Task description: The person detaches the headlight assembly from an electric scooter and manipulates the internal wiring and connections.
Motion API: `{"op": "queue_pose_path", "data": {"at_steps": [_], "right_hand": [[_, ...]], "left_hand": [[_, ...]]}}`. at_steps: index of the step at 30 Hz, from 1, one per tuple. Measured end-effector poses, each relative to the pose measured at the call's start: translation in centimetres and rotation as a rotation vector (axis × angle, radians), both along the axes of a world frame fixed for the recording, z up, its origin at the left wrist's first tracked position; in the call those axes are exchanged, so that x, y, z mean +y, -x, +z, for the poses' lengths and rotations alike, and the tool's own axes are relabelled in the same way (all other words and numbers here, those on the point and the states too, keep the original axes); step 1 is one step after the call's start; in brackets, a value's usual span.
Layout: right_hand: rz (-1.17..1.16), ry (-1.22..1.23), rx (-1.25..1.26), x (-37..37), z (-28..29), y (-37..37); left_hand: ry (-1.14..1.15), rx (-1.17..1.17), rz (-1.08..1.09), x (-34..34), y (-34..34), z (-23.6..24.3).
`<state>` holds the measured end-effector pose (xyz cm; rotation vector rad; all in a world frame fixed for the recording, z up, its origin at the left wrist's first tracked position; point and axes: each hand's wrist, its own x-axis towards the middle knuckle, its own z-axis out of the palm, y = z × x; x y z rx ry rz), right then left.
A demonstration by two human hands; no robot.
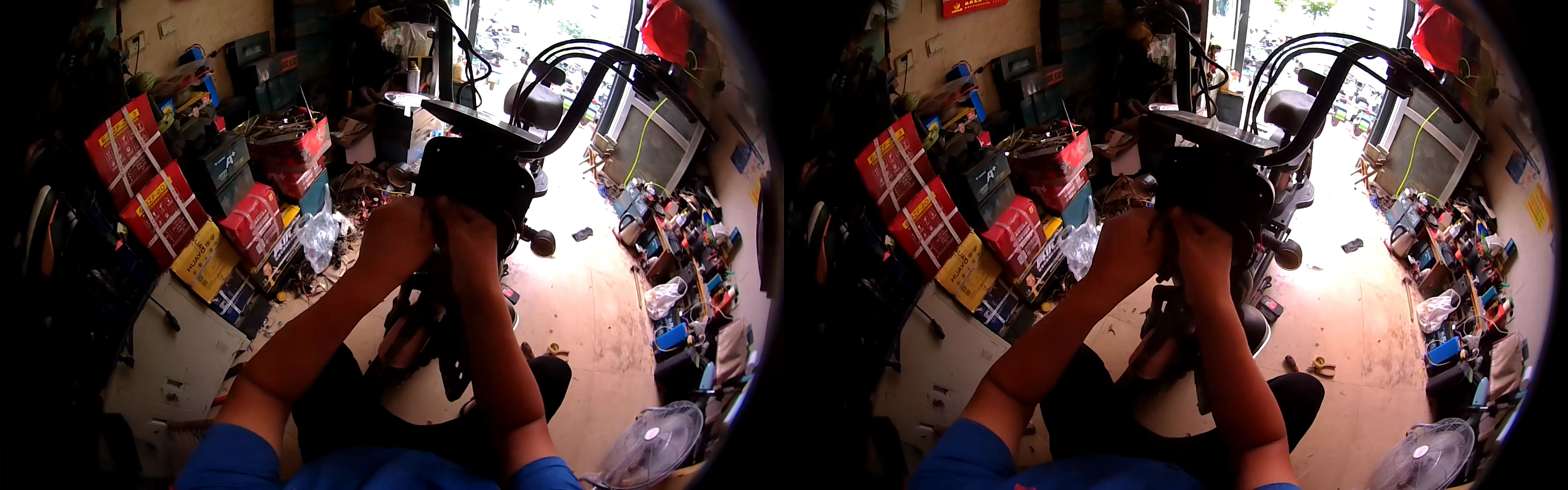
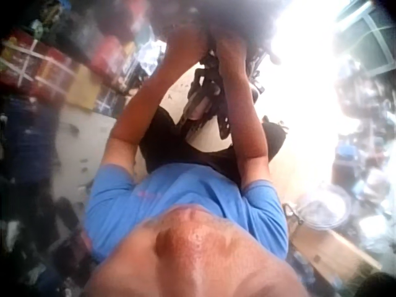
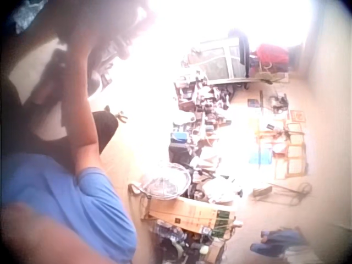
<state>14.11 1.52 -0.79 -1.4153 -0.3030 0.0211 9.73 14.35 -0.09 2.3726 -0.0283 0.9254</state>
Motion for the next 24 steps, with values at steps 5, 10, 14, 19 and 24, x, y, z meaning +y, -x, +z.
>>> {"op": "queue_pose_path", "data": {"at_steps": [5,10,14,19,24], "right_hand": [[-0.062,0.020,-0.081,0.2,0.4,0.4],[-0.095,0.015,-0.062,-0.4,-0.2,-0.3],[-0.145,-0.011,-0.121,1.0,-1.6,-1.6],[-0.131,-0.040,-0.011,0.5,-0.8,-1.0],[-0.126,-0.085,0.025,0.4,-0.2,-0.4]], "left_hand": [[-0.194,0.020,0.148,-0.6,-0.6,-0.2],[-0.156,-0.057,0.110,-1.4,-1.8,-1.3],[-0.196,-0.013,-0.100,0.9,-4.2,-3.9],[0.789,0.194,-0.388,-0.5,-2.9,-3.6],[1.128,0.254,-0.288,-2.8,-0.8,-1.2]]}}
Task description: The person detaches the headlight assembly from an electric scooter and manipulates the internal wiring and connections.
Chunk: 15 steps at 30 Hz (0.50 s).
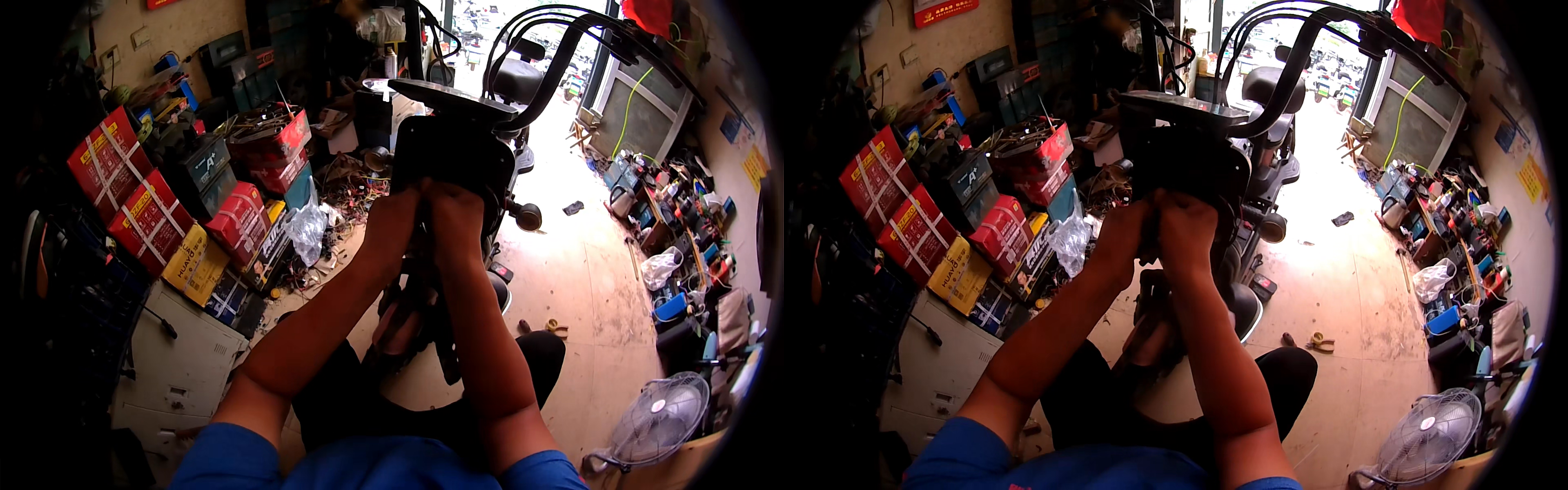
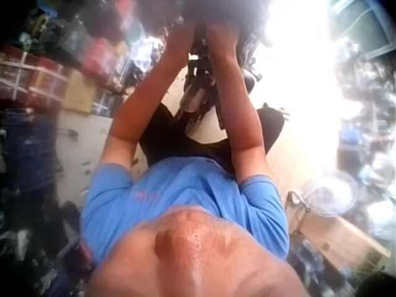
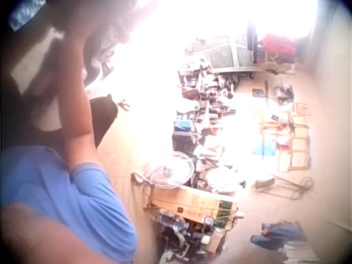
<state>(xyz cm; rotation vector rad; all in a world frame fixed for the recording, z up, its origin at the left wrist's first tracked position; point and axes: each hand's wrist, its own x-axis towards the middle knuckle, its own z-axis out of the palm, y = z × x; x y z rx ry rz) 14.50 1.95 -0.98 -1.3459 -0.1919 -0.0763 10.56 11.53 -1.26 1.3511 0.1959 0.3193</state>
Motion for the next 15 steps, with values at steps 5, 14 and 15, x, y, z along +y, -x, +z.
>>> {"op": "queue_pose_path", "data": {"at_steps": [5,14,15], "right_hand": [[0.016,-0.029,0.014,0.2,-0.1,-0.4],[0.144,-0.083,0.149,-0.6,1.5,1.0],[0.135,-0.080,0.140,-0.5,1.4,0.9]], "left_hand": [[-0.048,0.006,-0.036,0.4,0.2,-0.8],[0.049,-0.010,0.008,-0.4,0.7,-1.4],[0.056,0.002,0.014,-0.3,0.6,-1.5]]}}
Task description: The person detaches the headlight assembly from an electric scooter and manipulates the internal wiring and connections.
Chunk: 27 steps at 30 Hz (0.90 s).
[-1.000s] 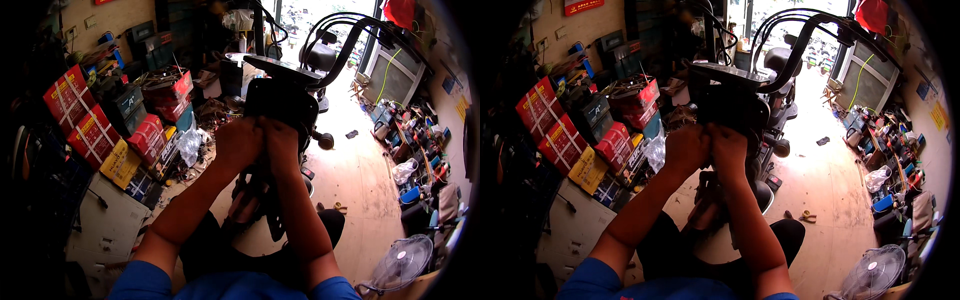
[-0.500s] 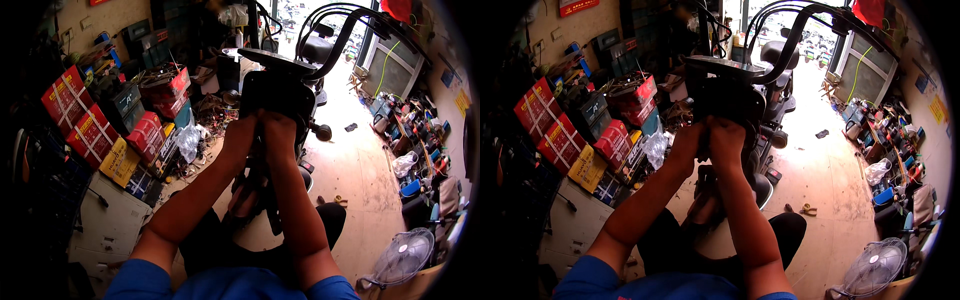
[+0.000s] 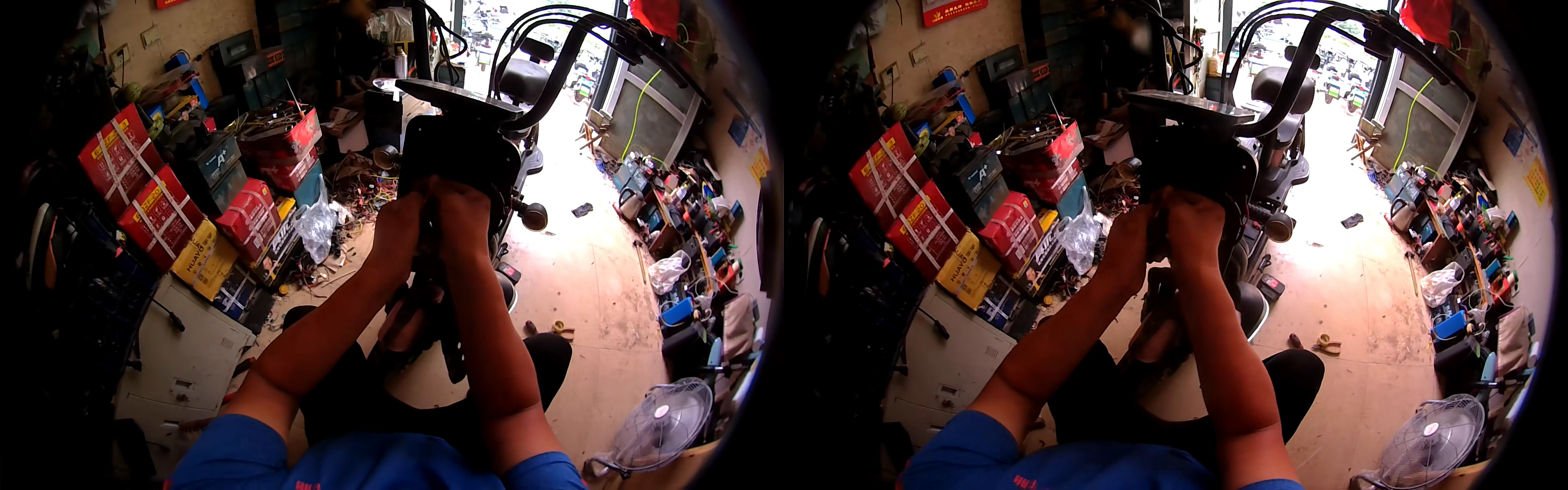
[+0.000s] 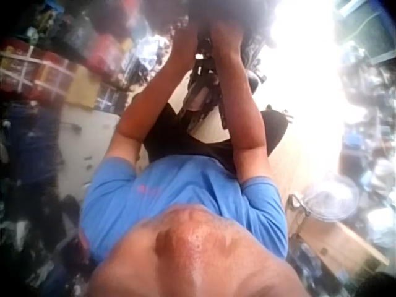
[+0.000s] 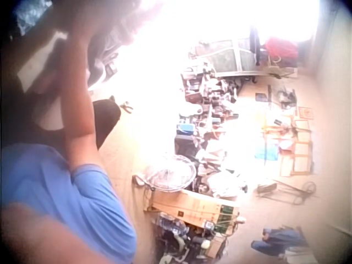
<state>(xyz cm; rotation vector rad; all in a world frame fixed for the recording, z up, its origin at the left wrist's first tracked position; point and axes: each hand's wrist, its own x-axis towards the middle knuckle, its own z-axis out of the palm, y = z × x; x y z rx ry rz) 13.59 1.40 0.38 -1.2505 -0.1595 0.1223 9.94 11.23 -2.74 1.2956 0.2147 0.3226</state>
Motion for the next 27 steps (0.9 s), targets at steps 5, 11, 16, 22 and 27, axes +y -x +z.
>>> {"op": "queue_pose_path", "data": {"at_steps": [5,11,16,22,27], "right_hand": [[-0.023,-0.002,-0.036,0.3,-1.3,-1.2],[-0.019,0.072,-0.097,0.0,0.0,-0.1],[-0.004,0.078,-0.110,-0.3,-0.8,-0.6],[-0.002,-0.006,-0.131,0.3,-1.3,-1.0],[0.027,-0.052,-0.125,0.5,-2.1,-2.0]], "left_hand": [[-0.010,0.036,-0.001,-0.2,0.5,0.3],[-0.135,0.037,-0.066,0.3,2.3,0.5],[-0.424,-0.082,-0.113,1.6,2.0,-0.3],[-0.447,-0.157,-0.083,1.6,1.2,-2.0],[-0.826,-0.303,0.039,2.4,0.1,-2.1]]}}
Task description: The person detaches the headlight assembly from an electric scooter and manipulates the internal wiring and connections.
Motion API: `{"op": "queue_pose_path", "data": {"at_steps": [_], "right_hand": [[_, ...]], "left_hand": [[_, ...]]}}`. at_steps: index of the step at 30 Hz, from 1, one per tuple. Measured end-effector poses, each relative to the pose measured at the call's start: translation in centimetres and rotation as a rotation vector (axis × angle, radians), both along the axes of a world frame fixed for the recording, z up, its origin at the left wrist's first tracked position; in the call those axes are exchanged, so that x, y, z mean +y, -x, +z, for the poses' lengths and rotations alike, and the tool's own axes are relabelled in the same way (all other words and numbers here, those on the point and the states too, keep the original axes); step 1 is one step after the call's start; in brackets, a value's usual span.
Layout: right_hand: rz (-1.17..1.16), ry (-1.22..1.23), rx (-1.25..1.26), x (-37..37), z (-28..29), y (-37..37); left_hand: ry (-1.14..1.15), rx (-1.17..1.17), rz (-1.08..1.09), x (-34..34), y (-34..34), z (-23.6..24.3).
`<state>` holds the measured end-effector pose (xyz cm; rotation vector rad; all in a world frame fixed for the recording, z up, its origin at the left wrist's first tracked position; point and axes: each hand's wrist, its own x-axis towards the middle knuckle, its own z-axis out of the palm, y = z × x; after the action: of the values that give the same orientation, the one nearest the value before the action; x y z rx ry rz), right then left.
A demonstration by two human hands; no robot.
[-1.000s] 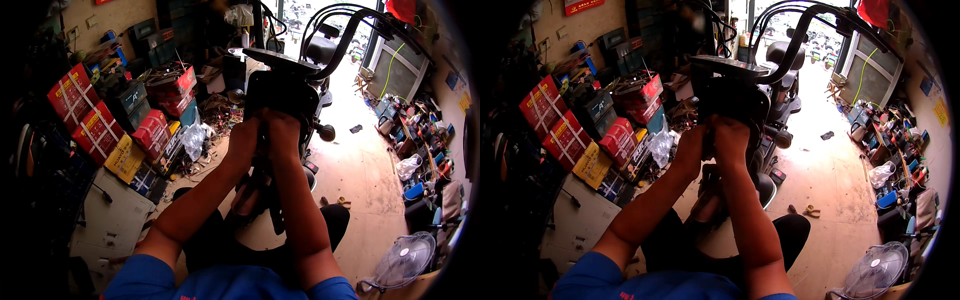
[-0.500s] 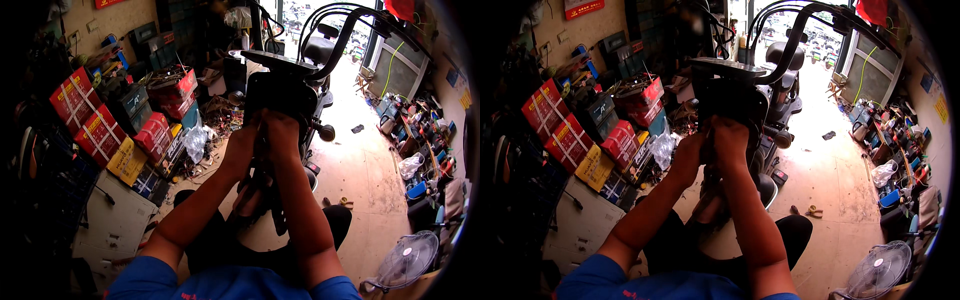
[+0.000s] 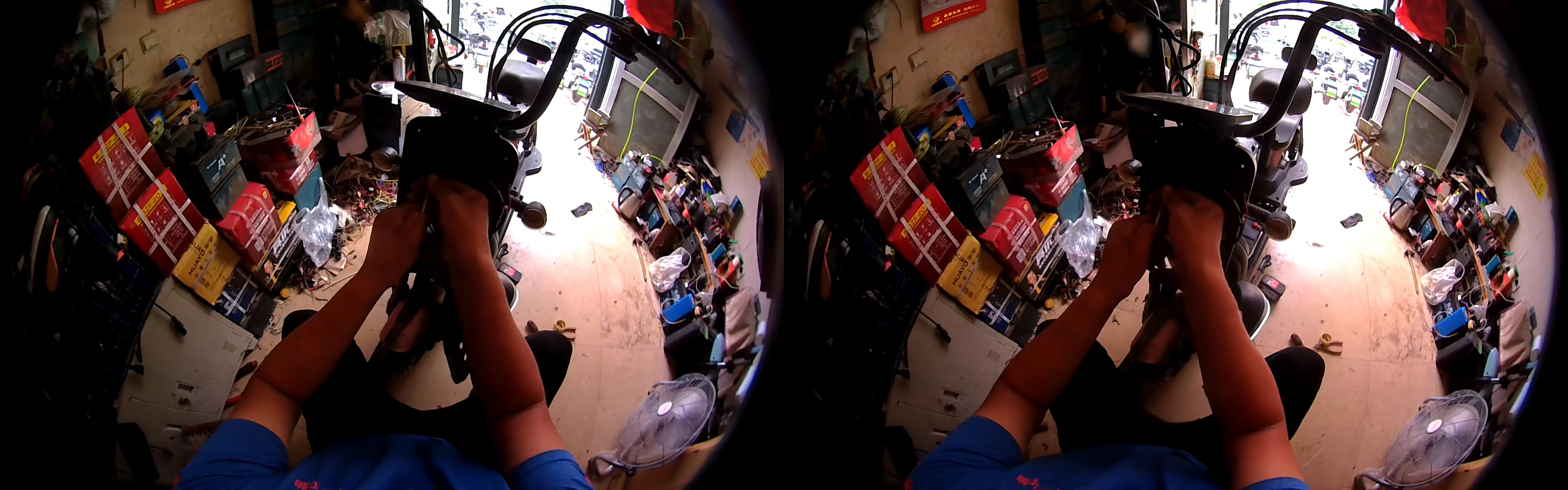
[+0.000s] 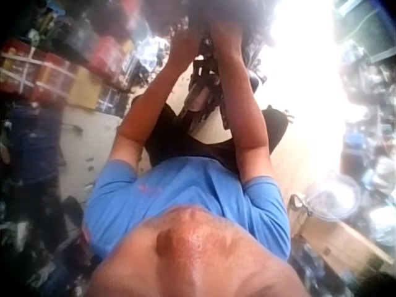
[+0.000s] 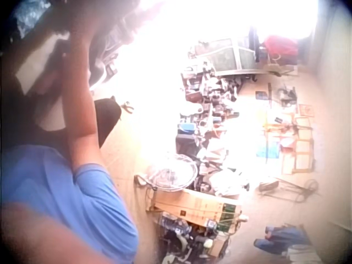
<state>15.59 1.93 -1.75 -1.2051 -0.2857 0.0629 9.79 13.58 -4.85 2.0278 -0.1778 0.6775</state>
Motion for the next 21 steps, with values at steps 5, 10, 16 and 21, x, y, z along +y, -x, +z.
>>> {"op": "queue_pose_path", "data": {"at_steps": [5,10,16,21], "right_hand": [[0.053,0.014,0.048,-0.6,0.7,0.7],[0.050,-0.076,0.063,-0.3,0.5,0.5],[0.029,-0.050,0.040,0.4,0.1,0.9],[0.119,-0.109,0.043,-0.5,0.4,0.8]], "left_hand": [[-0.041,-0.004,0.029,0.1,-0.6,-0.6],[-0.134,0.127,0.025,0.0,1.5,-0.8],[0.123,0.263,-0.207,-1.4,9.4,-1.4],[-0.170,-0.022,0.191,0.6,9.2,1.7]]}}
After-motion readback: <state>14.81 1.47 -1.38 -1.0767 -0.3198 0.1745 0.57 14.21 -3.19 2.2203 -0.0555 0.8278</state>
